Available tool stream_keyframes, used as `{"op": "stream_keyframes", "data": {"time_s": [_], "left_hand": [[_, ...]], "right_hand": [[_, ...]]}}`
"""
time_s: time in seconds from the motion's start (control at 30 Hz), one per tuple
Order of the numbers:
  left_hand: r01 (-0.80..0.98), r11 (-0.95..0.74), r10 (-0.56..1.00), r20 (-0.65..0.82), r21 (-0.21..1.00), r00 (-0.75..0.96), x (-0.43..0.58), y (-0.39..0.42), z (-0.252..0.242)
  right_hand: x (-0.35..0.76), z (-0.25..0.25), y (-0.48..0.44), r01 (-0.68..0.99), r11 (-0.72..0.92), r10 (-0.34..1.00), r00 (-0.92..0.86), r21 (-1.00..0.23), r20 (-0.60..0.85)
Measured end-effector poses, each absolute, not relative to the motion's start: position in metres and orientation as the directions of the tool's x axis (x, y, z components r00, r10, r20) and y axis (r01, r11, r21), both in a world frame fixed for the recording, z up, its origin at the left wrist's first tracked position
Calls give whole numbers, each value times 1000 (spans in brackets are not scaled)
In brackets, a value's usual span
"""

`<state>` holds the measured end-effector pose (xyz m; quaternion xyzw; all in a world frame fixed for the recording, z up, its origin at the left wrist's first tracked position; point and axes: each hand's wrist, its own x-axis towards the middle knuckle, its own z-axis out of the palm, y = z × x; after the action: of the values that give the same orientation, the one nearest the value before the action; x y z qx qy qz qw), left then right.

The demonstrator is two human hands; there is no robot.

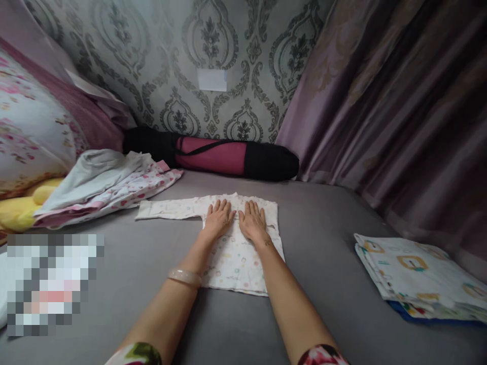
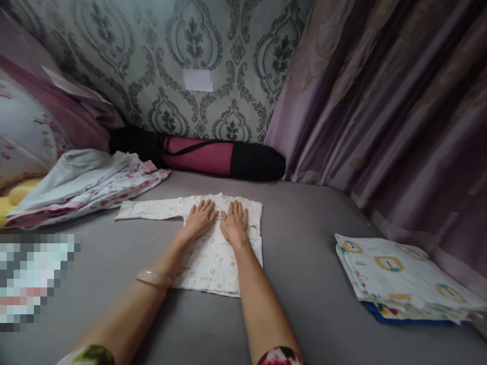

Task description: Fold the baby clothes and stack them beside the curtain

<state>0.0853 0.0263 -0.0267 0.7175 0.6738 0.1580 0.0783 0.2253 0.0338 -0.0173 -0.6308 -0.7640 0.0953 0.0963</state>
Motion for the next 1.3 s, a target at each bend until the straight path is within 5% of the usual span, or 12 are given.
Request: {"op": "stream_keyframes", "data": {"time_s": [0.2, 0.43, 0.77, 0.97, 1.17, 1.3], "left_hand": [[969, -70, 992, 118, 236, 43, 85, 25, -32], [970, -75, 993, 102, 232, 53, 86, 24, -29], [976, -4, 992, 124, 219, -24, 88, 23, -28], [971, -18, 999, -28, 238, 25, 76, 16, -8], [967, -92, 996, 22, 236, 89, 69, -41, -6], [963, -142, 990, 28, 230, 139, 67, -66, -17]], "right_hand": [[235, -9, 41, 928, 162, 982, -185, -336, -37], [274, -8, 51, 975, -18, 1000, 16, -223, -11], [295, -22, 52, 981, 65, 998, -67, -184, -6], [290, -6, 55, 989, 57, 996, -66, -140, -62], [267, 2, 66, 940, 313, 950, -309, -136, 50], [261, -12, 72, 940, 299, 953, -304, -167, -4]]}}
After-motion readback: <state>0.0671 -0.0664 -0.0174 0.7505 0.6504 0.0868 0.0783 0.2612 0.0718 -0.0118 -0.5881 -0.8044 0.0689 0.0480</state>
